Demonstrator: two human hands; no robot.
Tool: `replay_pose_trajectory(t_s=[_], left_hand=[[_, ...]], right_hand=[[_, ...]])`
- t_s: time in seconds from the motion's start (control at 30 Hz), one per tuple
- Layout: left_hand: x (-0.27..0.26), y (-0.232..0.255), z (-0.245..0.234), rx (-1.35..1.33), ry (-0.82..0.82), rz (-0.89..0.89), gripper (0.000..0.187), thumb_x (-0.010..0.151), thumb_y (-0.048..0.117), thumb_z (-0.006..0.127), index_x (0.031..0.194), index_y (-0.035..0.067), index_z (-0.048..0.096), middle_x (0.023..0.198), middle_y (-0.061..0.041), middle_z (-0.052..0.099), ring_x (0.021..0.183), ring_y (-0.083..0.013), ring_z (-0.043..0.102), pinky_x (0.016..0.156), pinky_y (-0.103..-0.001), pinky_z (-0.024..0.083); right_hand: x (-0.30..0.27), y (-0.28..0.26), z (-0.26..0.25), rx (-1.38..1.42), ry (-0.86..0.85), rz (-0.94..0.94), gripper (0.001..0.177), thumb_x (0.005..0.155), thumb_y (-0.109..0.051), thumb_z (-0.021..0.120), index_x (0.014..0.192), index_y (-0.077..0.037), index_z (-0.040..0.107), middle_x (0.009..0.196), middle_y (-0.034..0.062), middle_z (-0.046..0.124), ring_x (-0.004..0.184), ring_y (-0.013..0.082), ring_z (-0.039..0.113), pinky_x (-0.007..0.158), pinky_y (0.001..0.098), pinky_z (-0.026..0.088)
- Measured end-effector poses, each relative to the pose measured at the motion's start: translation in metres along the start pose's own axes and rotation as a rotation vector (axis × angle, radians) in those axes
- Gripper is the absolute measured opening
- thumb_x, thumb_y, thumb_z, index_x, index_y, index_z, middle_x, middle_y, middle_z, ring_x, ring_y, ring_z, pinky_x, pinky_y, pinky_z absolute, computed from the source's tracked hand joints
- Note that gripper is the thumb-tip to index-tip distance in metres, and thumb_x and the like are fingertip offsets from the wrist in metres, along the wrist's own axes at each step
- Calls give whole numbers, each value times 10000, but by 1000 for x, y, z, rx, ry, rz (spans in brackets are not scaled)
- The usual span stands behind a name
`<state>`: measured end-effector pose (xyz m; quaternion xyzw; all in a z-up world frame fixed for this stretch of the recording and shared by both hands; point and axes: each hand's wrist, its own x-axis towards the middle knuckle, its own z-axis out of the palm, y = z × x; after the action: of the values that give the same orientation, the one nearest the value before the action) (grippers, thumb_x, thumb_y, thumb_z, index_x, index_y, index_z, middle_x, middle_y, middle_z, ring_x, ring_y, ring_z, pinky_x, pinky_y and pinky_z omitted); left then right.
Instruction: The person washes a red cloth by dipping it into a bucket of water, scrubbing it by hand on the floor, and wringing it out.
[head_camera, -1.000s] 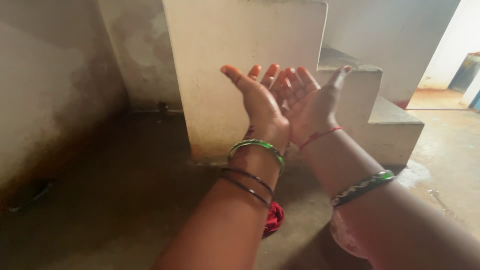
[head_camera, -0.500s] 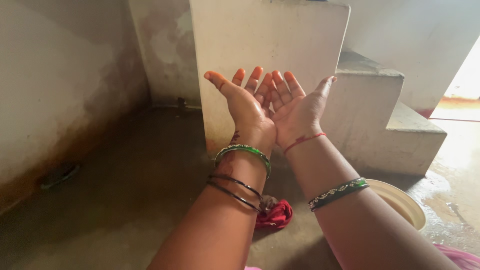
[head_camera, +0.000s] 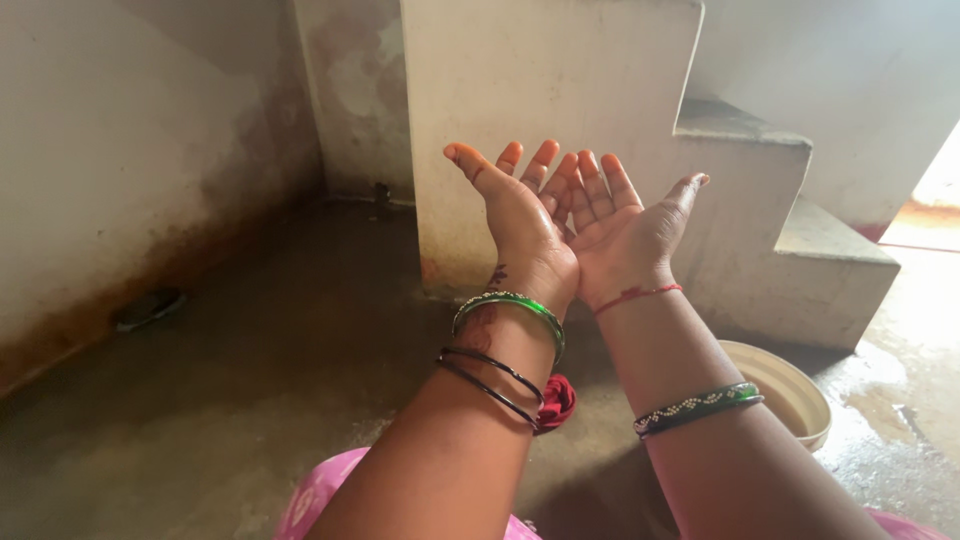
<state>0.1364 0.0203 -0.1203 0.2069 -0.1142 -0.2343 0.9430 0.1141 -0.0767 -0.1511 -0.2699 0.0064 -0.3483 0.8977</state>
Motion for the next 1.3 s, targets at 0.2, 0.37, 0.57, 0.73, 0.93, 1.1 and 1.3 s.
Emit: replay_pose_trajectory(t_s=[0.2,0.37,0.57,0.73,0.93,1.1,1.3], left_hand=[[30,-14,-33,23,52,5,957,848,843,227,1447,123,422,1390,-149,615,1268,-311,591,1132,-437,363],[91,-45,-98,111,82,-20,932,882,821,261,1462,109,418,1364,-145,616,1231,-277,605,1087,-409,402],[173,-117,-247,790,236,-299,663,927,649,384,1378,176,494,1304,-38,658,1054,-170,633,853,-385,464],[203,-189,-388,1558,-2,-218,504,1011,506,478,1251,136,722,1350,-148,729,1246,-308,655,1051,-371,495],[146,-198,-420,2132,-315,-313,496,876,441,577,1335,273,660,1557,-11,390,1428,-335,295,1158,-524,223],[164,-211,-421,2186,-308,-228,441,879,381,591,1307,325,681,1601,45,329,1489,-333,222,1213,-615,145],[216,-239,-470,2260,-346,214,373,903,371,599,1248,289,716,1546,17,448,1475,-343,311,1203,-662,204]], right_hand=[[18,28,-26,72,-10,19,999,871,-810,302,1422,-6,521,1406,168,621,1297,290,586,1172,497,431],[52,62,-72,-57,97,89,959,886,-798,309,1450,-51,517,1447,147,612,1349,284,551,1169,491,396],[113,115,-210,-780,285,323,781,890,-705,329,1475,-217,502,1494,18,584,1407,214,474,1132,514,312],[149,191,-387,-1140,35,208,692,990,-593,544,1480,-104,544,1504,79,627,1463,235,508,1253,503,335],[118,216,-428,-2246,-201,509,560,986,-533,434,1528,-437,334,1674,-43,205,1557,256,111,1178,658,154],[121,224,-409,-2236,-58,406,559,970,-509,445,1521,-506,355,1683,-58,200,1531,270,208,1125,775,140],[155,243,-416,-2249,-7,141,466,982,-444,449,1447,-444,485,1593,-42,361,1431,292,348,1049,773,233]])
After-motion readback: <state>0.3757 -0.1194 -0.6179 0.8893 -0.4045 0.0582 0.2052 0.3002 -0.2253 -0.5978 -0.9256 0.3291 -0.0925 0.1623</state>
